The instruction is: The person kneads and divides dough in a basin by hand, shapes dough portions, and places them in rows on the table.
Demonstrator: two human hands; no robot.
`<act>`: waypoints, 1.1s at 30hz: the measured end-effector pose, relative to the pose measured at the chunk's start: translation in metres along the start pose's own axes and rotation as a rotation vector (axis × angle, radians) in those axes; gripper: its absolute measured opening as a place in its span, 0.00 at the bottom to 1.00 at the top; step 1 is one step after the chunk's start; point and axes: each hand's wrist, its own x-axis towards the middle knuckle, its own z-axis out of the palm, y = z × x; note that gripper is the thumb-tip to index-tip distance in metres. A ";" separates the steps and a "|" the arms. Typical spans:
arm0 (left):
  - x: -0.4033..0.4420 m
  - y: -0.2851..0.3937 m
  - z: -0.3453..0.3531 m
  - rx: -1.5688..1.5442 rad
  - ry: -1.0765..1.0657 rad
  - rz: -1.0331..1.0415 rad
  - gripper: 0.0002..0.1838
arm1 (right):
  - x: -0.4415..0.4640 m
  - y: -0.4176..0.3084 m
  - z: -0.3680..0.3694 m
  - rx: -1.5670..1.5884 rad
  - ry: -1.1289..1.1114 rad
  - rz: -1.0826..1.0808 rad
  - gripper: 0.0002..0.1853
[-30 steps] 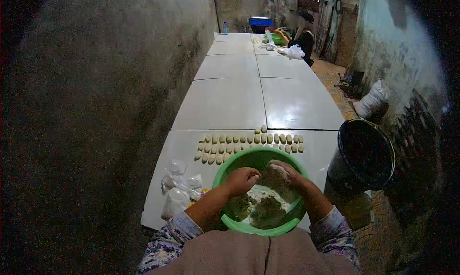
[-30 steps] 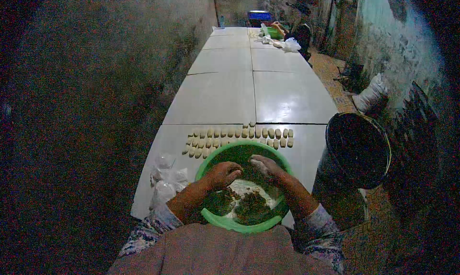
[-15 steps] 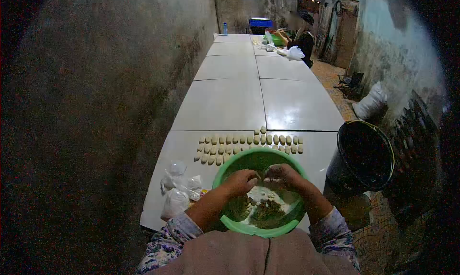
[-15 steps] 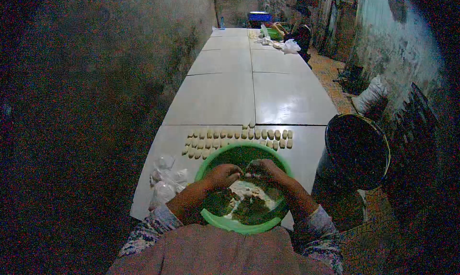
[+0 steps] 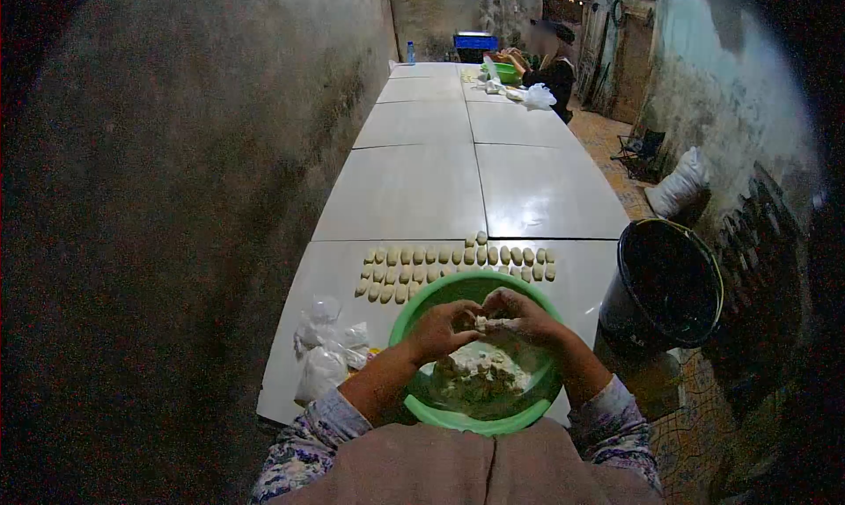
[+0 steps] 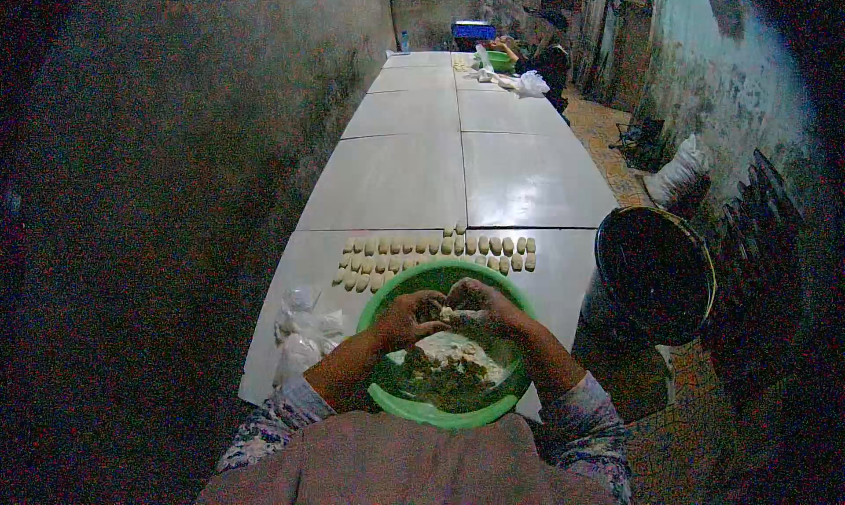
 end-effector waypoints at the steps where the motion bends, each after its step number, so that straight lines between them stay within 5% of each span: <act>1: -0.001 0.001 0.000 0.041 0.010 0.048 0.19 | 0.000 0.002 -0.001 0.001 0.002 0.001 0.20; 13: 0.001 0.006 -0.003 -0.202 -0.057 -0.069 0.16 | -0.014 -0.016 0.007 0.165 0.058 -0.202 0.22; 16: 0.004 -0.003 -0.001 -0.353 -0.090 -0.133 0.17 | -0.008 -0.025 0.011 0.331 0.145 0.022 0.22; 19: 0.005 -0.005 -0.001 -0.375 -0.087 -0.126 0.16 | -0.001 -0.001 0.004 -0.123 0.112 -0.168 0.16; 33: 0.005 -0.004 0.002 -0.214 -0.161 -0.149 0.17 | -0.004 -0.009 0.014 -0.679 0.107 -0.112 0.12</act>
